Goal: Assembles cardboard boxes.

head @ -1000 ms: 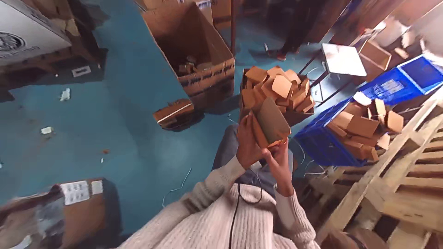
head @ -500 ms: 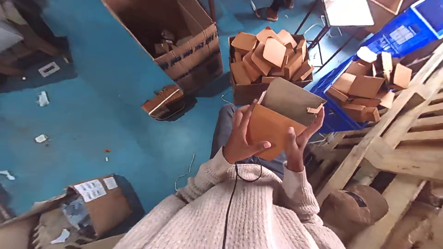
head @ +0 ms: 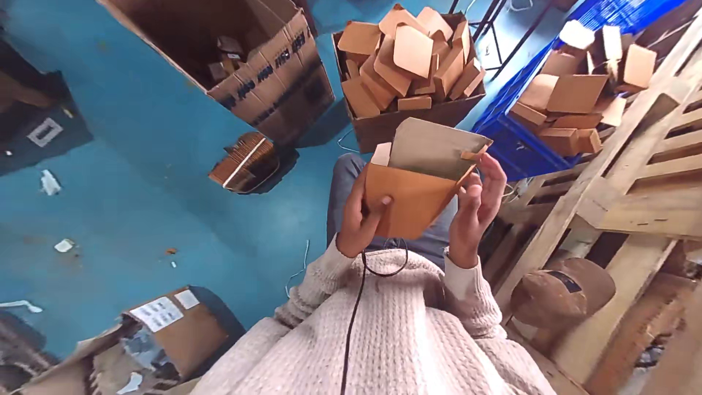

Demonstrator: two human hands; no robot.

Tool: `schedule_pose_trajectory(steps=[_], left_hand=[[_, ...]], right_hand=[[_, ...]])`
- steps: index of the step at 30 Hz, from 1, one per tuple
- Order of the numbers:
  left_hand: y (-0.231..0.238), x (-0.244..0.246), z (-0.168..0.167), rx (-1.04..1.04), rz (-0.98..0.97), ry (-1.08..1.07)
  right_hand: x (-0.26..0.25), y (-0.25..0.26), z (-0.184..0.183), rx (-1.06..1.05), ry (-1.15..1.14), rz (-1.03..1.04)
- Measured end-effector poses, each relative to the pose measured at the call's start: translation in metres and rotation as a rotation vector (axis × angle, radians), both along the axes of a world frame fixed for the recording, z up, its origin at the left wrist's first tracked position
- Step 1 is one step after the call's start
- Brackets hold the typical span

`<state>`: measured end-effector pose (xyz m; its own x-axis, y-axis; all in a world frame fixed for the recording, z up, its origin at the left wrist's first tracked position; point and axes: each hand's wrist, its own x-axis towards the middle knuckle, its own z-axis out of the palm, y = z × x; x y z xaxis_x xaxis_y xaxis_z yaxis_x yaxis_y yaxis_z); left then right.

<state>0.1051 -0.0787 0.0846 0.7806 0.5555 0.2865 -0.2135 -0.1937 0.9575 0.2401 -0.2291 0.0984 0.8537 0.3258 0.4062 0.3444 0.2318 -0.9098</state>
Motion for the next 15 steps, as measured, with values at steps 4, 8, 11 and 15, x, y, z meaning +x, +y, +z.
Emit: schedule_pose_trajectory(steps=[4, 8, 11, 15], left_hand=[[0.006, -0.007, -0.002, 0.165, 0.044, 0.026], [0.007, -0.010, -0.005, 0.361, 0.067, 0.000], [0.002, -0.011, -0.007, 0.495, 0.082, -0.034], [-0.002, -0.012, -0.011, 0.524, 0.078, -0.049]], right_hand=[[0.009, -0.002, 0.008, -0.215, 0.027, -0.026], [0.012, 0.003, 0.012, -0.381, 0.088, -0.065], [0.013, 0.007, 0.010, -0.485, 0.056, -0.116], [0.012, 0.008, 0.006, -0.584, -0.054, -0.230]])
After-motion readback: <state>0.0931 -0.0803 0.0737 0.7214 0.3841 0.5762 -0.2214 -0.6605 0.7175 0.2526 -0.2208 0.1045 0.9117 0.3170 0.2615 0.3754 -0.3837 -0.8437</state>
